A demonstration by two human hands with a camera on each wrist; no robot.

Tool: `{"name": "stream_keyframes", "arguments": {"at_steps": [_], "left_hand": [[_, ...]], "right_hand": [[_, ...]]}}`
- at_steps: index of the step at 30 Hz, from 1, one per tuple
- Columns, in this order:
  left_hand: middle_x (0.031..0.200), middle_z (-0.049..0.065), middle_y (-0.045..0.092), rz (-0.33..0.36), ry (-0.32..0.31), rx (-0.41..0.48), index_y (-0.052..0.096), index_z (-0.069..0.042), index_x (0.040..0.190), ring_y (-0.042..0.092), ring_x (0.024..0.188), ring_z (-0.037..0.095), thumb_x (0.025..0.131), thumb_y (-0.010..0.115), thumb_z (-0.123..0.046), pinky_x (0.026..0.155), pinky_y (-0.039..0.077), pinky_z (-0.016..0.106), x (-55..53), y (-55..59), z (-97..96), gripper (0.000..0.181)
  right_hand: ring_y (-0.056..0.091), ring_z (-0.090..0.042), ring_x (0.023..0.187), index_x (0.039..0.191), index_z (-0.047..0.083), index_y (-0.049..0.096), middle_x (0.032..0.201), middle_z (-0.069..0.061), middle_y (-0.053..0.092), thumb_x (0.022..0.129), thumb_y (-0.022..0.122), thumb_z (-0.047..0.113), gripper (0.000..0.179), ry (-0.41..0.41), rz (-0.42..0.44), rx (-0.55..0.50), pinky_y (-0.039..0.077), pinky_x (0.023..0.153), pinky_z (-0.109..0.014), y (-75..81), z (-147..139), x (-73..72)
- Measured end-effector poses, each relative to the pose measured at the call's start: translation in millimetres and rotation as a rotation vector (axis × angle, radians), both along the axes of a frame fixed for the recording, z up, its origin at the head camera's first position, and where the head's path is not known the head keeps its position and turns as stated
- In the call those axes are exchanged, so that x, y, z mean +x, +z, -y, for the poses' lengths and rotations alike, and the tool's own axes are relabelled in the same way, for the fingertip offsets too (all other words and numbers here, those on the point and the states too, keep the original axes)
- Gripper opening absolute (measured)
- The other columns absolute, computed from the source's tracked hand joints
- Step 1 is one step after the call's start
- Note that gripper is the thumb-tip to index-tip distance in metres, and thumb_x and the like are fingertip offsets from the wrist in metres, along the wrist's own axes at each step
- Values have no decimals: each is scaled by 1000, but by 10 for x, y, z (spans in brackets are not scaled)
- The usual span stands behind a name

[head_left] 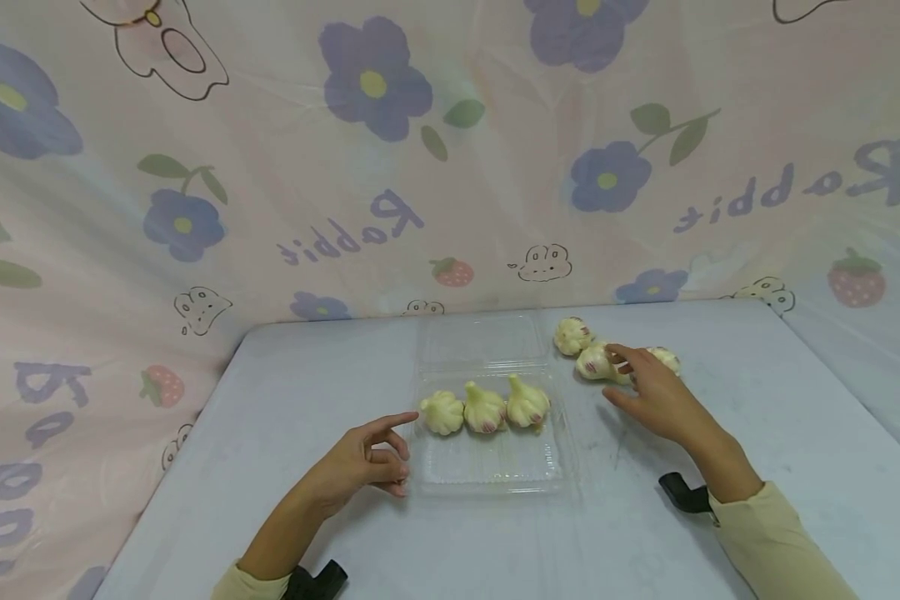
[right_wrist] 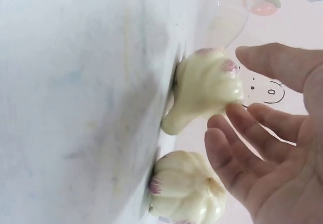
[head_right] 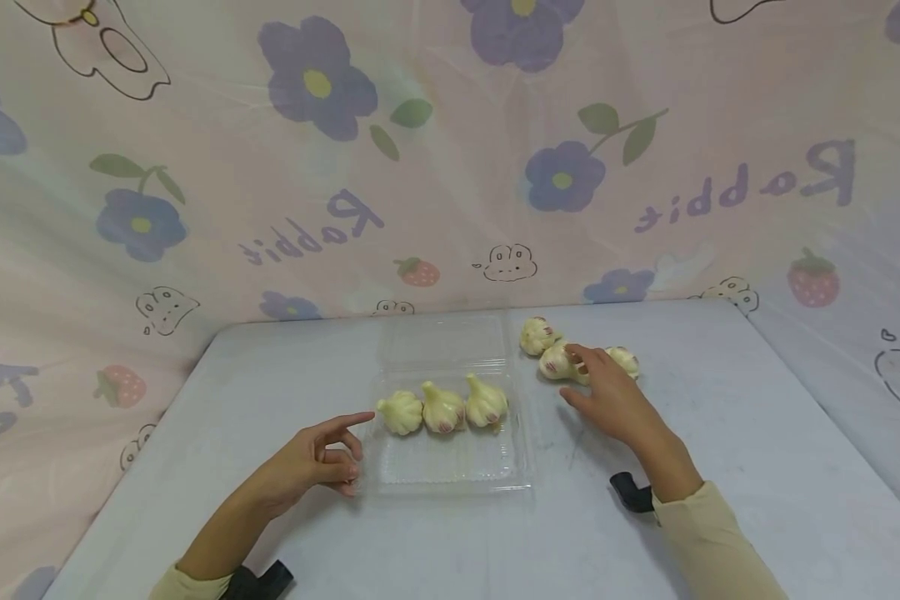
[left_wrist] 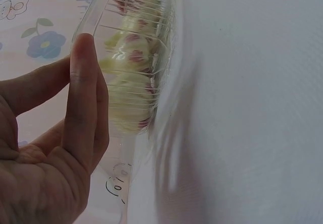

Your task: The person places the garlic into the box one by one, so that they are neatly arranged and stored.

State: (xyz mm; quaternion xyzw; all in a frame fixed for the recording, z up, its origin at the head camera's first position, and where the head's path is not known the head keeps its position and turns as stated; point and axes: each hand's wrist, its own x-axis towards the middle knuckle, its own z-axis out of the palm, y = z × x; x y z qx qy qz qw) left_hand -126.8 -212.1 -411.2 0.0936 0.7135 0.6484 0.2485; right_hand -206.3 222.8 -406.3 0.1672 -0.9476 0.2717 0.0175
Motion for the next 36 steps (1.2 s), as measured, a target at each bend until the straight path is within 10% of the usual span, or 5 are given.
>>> {"name": "stream_keyframes", "arguments": {"at_steps": [12,22,36], "left_hand": [[105,8,50,1,-3,-2,33,-11,155,66,74,13,90,65,5,72,64,33,-5,5,-12,74],[104,8,51,-10,-14,26,31,-6,155,67,73,11,90,65,4,72,64,32,-1,11,-9,74],[105,8,50,4,-9,15,32,-8,155,66,73,11,90,65,4,72,64,32,0,14,-16,74]], "right_hand": [[59,-47,116,147,-11,32,137,-32,53,90,71,19,75,-6,74,21,51,94,-61,-67,0,-28],[68,-32,95,121,-3,64,111,-18,70,89,73,19,40,24,83,74,58,79,-47,-135,-5,-45],[70,-32,93,110,3,71,105,-12,74,89,70,26,31,-104,52,234,58,74,-48,-95,137,-81]]}}
